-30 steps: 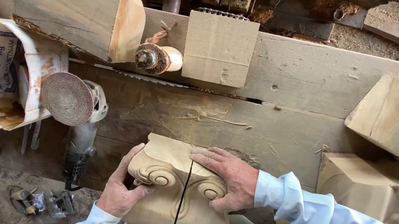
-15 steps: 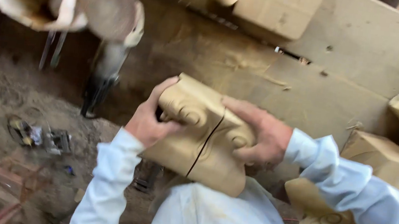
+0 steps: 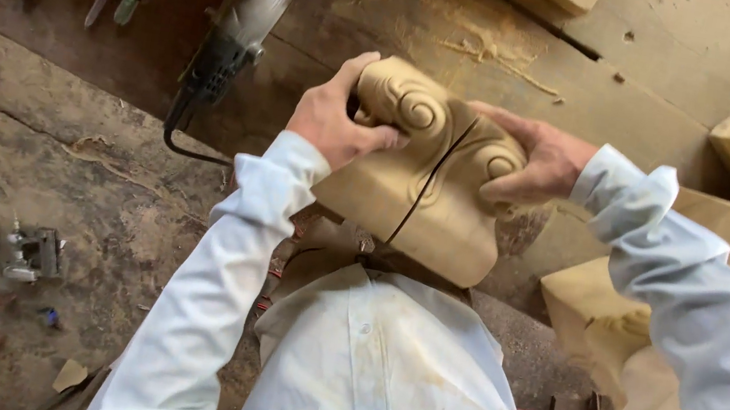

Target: Sanding carved wooden blocks using a power sander and marking them with a pen in a workshop.

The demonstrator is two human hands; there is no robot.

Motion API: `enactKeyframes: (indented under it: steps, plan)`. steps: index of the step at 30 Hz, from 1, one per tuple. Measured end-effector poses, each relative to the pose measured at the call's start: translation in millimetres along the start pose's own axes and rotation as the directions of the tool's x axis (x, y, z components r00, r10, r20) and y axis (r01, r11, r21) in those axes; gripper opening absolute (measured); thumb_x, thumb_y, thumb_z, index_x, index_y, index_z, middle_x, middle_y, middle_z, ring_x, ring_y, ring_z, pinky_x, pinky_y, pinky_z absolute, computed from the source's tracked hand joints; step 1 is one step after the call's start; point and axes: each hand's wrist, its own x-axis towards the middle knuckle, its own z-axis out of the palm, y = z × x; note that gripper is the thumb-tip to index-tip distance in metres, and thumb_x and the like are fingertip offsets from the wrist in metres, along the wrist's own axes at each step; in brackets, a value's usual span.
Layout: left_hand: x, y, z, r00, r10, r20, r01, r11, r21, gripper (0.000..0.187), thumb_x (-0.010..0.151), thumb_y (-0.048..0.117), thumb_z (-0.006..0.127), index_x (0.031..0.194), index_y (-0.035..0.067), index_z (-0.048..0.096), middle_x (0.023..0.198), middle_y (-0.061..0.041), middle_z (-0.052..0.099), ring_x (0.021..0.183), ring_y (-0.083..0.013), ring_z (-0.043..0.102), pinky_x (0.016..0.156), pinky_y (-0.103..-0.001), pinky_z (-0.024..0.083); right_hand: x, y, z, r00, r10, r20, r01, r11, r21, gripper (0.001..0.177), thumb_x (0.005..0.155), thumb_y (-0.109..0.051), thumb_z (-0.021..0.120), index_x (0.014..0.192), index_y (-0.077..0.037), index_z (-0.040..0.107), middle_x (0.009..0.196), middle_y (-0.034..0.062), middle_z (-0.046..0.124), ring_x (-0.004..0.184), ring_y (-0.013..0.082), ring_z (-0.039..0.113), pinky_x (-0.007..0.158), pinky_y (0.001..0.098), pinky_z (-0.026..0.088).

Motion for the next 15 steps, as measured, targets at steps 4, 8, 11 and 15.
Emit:
enactKeyframes:
  steps: [4, 8, 11, 15]
  plan:
    - [-1, -1, -9, 0.999, 0.0, 0.053, 0.002, 0.999, -0.05, 0.1, 0.066, 0.054, 0.091, 0.152, 0.036, 0.043, 0.143, -0.014, 0.063, 0.135, -0.0316, 0.058, 0.118, -0.041, 0.047, 5, -5, 4, 0.998, 0.048, -0.051, -0.048, 0.999, -0.012, 0.099, 0.056, -0.02, 0.09, 0.148, -0.033, 0.055, 0.128, 0.009, 0.071, 0.116, 0.0304, 0.067, 0.102, 0.0477, 0.053]
    - [-3, -38, -19, 0.989, 0.067, 0.135, -0.029, 0.962, -0.271, 0.089, 0.079, 0.079, 0.07, 0.154, 0.04, 0.042, 0.147, -0.006, 0.062, 0.139, -0.0271, 0.054, 0.12, -0.042, 0.042, 8, -4, 6, 0.99, 0.068, -0.127, -0.072, 0.997, -0.032, 0.08, 0.058, -0.026, 0.095, 0.132, -0.027, 0.067, 0.117, 0.0086, 0.074, 0.106, 0.0295, 0.07, 0.093, 0.0464, 0.055]
    - [-45, -45, -22, 0.979, 0.169, 0.115, -0.108, 0.904, -0.414, 0.096, 0.084, 0.084, 0.058, 0.158, 0.027, 0.038, 0.149, -0.017, 0.057, 0.142, -0.0391, 0.048, 0.118, -0.054, 0.041, 5, -13, 8, 0.989, 0.048, -0.139, -0.053, 0.998, -0.031, 0.073, 0.059, -0.027, 0.095, 0.127, -0.02, 0.069, 0.113, 0.0156, 0.074, 0.104, 0.0357, 0.069, 0.091, 0.05, 0.055]
    - [-85, -65, 9, 0.939, 0.291, -0.183, -0.334, 0.896, -0.293, 0.068, 0.097, 0.056, 0.068, 0.151, 0.017, 0.055, 0.143, -0.015, 0.06, 0.138, -0.0312, 0.053, 0.116, -0.046, 0.041, 10, 4, 7, 0.992, -0.019, -0.125, 0.011, 0.997, -0.071, 0.074, 0.06, -0.031, 0.097, 0.128, -0.024, 0.068, 0.113, 0.0117, 0.073, 0.104, 0.0317, 0.069, 0.092, 0.0475, 0.055]
